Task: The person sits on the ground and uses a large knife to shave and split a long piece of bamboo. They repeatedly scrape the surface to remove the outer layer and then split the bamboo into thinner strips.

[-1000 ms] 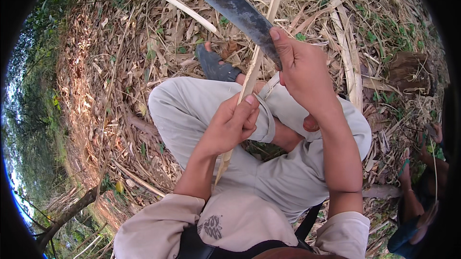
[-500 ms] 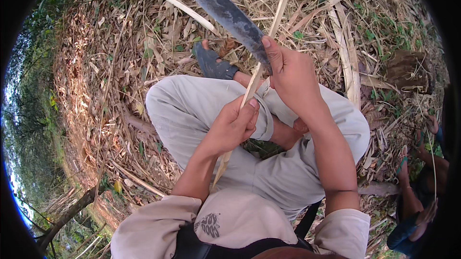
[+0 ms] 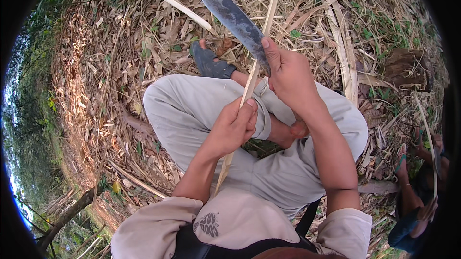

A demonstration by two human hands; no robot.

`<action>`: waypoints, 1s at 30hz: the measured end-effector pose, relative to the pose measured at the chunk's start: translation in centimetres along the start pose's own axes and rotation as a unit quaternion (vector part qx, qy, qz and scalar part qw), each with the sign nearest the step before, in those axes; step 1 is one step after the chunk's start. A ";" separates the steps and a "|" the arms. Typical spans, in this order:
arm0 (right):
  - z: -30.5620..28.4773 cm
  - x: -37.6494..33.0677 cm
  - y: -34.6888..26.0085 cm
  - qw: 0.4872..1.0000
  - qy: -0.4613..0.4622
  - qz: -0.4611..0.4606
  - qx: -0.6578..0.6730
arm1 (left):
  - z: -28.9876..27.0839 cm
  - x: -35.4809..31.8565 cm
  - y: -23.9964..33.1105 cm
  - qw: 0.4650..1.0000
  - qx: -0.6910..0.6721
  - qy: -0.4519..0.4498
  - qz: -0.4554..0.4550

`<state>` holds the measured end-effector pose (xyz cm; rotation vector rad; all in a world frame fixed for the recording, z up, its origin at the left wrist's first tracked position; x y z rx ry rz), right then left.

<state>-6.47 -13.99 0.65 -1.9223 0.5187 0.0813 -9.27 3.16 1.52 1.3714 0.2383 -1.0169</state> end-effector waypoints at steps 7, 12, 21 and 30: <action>0.7 0.0 1.0 1.000 -0.011 -0.013 0.017 | 0.1 -0.2 -0.1 1.000 -0.012 0.007 -0.018; 1.1 -0.2 0.9 0.998 -0.033 0.028 0.043 | -0.1 0.0 -0.3 1.000 0.005 0.014 -0.003; 0.9 0.0 1.0 0.995 -0.070 0.064 0.028 | 0.0 0.1 -0.6 1.000 0.010 0.018 -0.005; 0.7 -0.4 0.2 0.999 -0.037 0.012 -0.003 | -0.3 0.3 0.0 0.999 0.022 0.021 -0.019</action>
Point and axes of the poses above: each hand's wrist, its own x-axis towards the middle knuckle, its own z-axis out of the palm, y = z × x, the point moved 1 cm from there along x, towards the middle knuckle, and after that the axes turned 4 degrees about y, right-handed, at the moved point
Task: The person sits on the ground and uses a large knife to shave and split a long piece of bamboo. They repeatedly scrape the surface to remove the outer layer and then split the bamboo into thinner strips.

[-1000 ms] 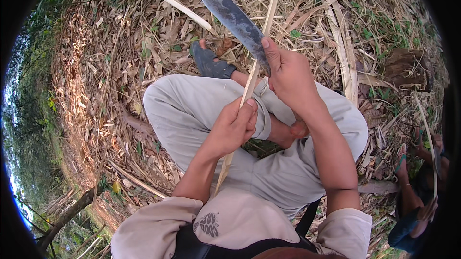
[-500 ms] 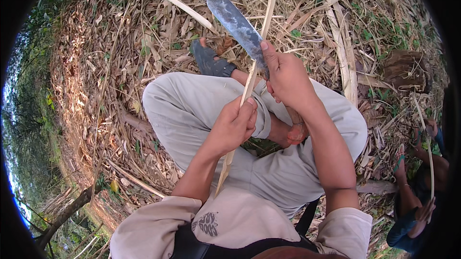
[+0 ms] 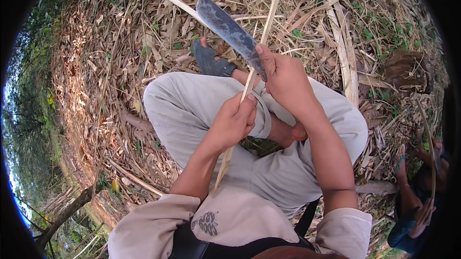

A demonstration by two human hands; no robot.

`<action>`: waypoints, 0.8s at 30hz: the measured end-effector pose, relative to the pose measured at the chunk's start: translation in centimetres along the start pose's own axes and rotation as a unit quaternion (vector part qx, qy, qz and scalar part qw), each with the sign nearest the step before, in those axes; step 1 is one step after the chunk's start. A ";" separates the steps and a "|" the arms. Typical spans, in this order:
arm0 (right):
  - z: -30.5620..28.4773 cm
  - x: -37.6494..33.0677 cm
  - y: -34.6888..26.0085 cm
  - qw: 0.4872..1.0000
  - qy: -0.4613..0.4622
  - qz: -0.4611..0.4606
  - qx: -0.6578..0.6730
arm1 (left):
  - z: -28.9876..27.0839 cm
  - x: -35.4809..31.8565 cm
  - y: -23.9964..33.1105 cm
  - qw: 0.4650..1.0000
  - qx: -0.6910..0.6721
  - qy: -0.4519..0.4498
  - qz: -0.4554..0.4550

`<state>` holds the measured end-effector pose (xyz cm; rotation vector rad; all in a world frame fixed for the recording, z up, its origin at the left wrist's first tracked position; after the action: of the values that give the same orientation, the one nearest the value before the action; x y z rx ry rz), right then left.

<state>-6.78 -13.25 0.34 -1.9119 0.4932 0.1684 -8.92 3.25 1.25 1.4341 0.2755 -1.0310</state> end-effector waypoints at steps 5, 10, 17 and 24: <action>-1.2 0.6 0.4 0.998 0.058 -0.028 -0.009 | -0.5 0.3 0.2 0.999 0.019 -0.023 0.019; -1.2 -0.9 -0.9 0.996 0.052 -0.070 0.036 | -0.7 0.5 1.5 0.996 0.026 0.025 0.085; -1.9 -3.5 -3.0 0.969 0.056 -0.235 0.046 | -0.7 0.4 4.1 0.962 0.090 0.118 0.230; -2.4 -2.8 -2.5 0.931 0.160 -0.327 0.009 | -0.2 -0.1 4.1 0.969 0.092 0.082 0.212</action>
<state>-8.49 -13.91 4.38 -1.9917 0.0454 -0.5887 -5.92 2.71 4.04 1.6602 -0.0136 -0.6003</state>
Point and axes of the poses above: each hand's wrist, its own x-axis towards the middle knuckle, its own z-axis out of the palm, y = z × x, the point moved 1 cm from there along x, towards the middle knuckle, and after that the axes turned 4 degrees about y, right-handed, at the moved point
